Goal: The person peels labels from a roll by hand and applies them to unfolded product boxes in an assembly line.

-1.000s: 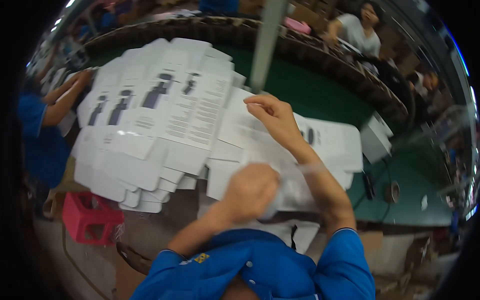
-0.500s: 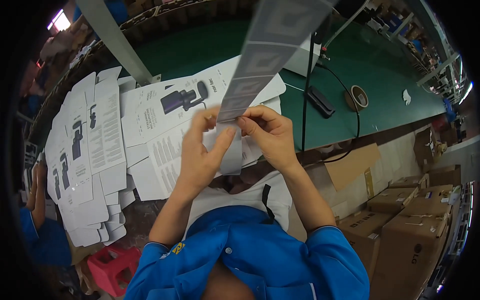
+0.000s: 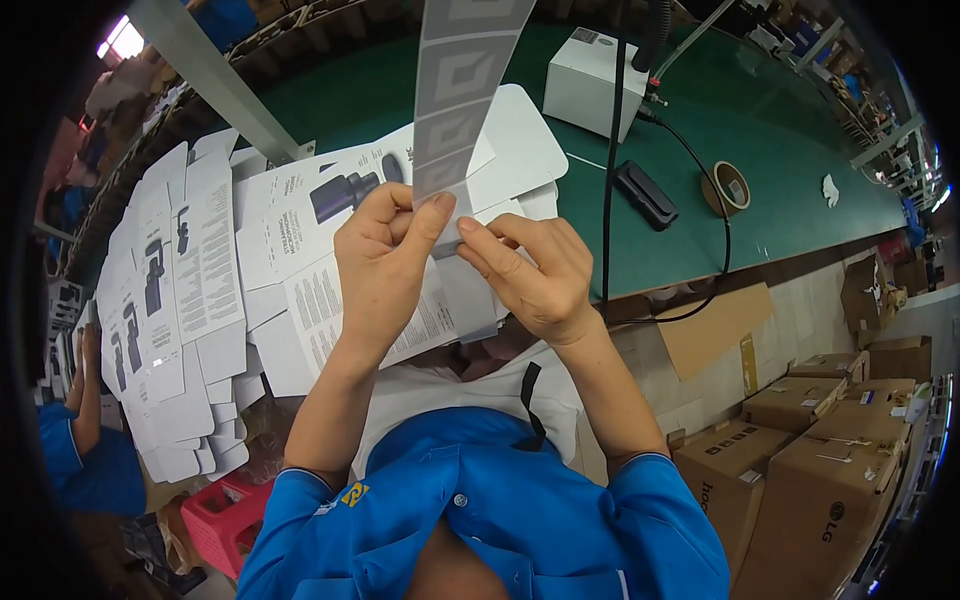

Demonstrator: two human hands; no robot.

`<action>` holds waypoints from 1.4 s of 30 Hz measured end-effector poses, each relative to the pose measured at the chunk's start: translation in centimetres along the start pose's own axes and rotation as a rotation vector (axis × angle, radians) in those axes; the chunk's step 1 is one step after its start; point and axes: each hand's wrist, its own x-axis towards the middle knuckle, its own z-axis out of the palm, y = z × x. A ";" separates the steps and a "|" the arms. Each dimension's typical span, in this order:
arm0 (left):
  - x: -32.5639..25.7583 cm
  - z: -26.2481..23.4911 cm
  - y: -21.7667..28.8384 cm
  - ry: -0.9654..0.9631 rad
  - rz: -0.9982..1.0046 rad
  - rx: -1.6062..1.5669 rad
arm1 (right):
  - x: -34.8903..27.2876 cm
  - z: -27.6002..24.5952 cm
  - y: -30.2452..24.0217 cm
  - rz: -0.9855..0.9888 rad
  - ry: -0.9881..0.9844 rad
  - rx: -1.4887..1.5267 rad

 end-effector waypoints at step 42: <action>1.6 -2.1 -6.5 -0.491 0.459 0.642 | -0.4 -3.2 7.1 1.714 -0.026 1.546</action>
